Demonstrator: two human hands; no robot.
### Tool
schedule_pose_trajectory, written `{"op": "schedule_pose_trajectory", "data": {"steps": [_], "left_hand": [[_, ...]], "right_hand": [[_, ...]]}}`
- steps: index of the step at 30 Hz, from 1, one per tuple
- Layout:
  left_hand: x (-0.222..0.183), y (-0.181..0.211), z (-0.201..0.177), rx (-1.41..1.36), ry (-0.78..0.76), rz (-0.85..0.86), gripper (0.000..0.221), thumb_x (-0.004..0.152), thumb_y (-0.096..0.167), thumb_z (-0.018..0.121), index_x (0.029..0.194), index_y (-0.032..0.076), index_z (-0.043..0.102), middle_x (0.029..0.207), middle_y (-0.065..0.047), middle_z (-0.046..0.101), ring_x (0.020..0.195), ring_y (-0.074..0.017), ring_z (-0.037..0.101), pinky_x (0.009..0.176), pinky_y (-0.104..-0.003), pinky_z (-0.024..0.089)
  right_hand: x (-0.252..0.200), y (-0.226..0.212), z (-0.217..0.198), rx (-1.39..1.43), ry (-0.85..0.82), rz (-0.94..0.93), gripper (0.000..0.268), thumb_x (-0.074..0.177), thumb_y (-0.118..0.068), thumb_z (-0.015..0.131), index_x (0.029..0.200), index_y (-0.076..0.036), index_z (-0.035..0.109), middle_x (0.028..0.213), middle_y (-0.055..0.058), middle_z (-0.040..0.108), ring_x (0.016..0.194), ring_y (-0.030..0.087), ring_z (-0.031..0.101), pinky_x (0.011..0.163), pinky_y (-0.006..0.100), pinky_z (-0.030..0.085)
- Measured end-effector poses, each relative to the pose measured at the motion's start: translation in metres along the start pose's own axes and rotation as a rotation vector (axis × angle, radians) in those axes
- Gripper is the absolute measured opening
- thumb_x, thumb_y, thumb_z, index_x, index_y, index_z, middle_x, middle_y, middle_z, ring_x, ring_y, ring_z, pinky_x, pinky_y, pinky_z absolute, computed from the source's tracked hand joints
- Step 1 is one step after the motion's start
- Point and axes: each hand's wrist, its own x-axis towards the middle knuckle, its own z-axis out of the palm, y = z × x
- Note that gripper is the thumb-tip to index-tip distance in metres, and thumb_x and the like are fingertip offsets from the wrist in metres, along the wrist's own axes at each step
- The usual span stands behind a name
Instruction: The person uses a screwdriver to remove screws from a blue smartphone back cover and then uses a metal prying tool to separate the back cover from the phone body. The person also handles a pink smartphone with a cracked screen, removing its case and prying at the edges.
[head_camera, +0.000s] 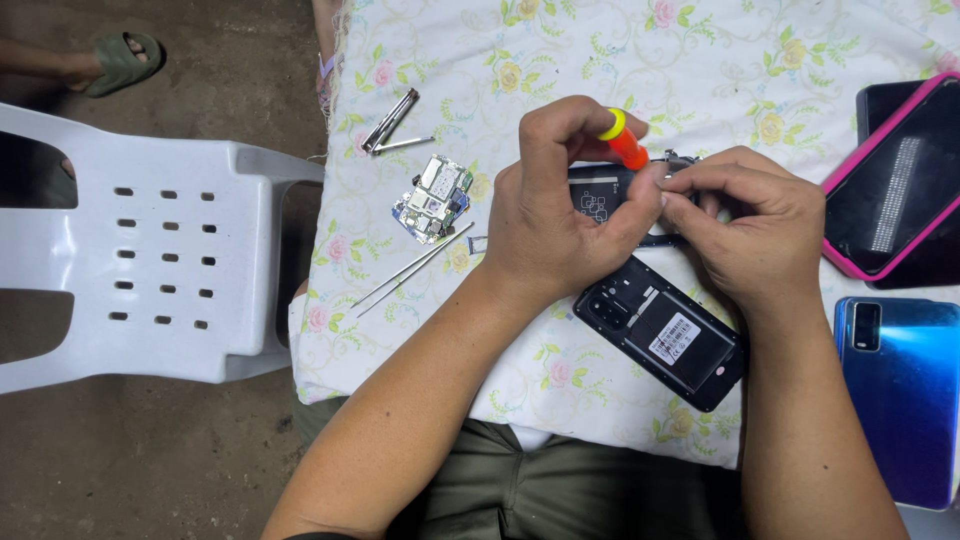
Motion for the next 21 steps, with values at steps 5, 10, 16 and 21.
{"op": "schedule_pose_trajectory", "data": {"steps": [5, 10, 16, 21], "left_hand": [[0.001, -0.003, 0.001, -0.030, 0.003, -0.152, 0.058, 0.094, 0.011, 0.083, 0.128, 0.004, 0.037, 0.098, -0.008, 0.067, 0.083, -0.0114, 0.078, 0.071, -0.021, 0.064], [0.002, -0.006, 0.003, -0.051, -0.006, -0.176, 0.056, 0.095, 0.010, 0.082, 0.130, 0.004, 0.038, 0.106, -0.008, 0.066, 0.082, -0.0102, 0.077, 0.071, -0.020, 0.065], [0.003, 0.014, -0.009, 0.028, -0.087, -0.186, 0.051, 0.097, 0.010, 0.083, 0.127, 0.004, 0.042, 0.106, -0.009, 0.065, 0.085, -0.0135, 0.077, 0.077, -0.026, 0.063], [-0.035, 0.069, -0.031, 0.031, -0.256, 0.039, 0.056, 0.097, 0.003, 0.082, 0.131, 0.007, 0.039, 0.107, -0.013, 0.071, 0.088, -0.0222, 0.076, 0.075, -0.028, 0.060]], "right_hand": [[0.000, -0.005, 0.001, -0.025, -0.016, -0.007, 0.016, 0.091, 0.000, 0.086, 0.105, -0.001, 0.078, 0.095, 0.005, 0.072, 0.074, 0.004, 0.056, 0.071, 0.019, 0.045], [0.001, -0.013, 0.001, 0.040, -0.021, 0.013, 0.014, 0.090, -0.003, 0.084, 0.102, -0.002, 0.077, 0.093, 0.005, 0.072, 0.076, 0.005, 0.060, 0.070, 0.019, 0.047], [0.002, 0.005, -0.005, 0.068, 0.094, -0.027, 0.017, 0.109, -0.011, 0.076, 0.098, 0.002, 0.075, 0.093, 0.005, 0.071, 0.081, 0.006, 0.062, 0.075, 0.020, 0.048], [0.004, 0.017, -0.002, 0.121, 0.117, 0.173, 0.024, 0.107, -0.022, 0.074, 0.093, -0.002, 0.072, 0.081, -0.001, 0.068, 0.071, 0.002, 0.052, 0.065, 0.020, 0.041]]}}
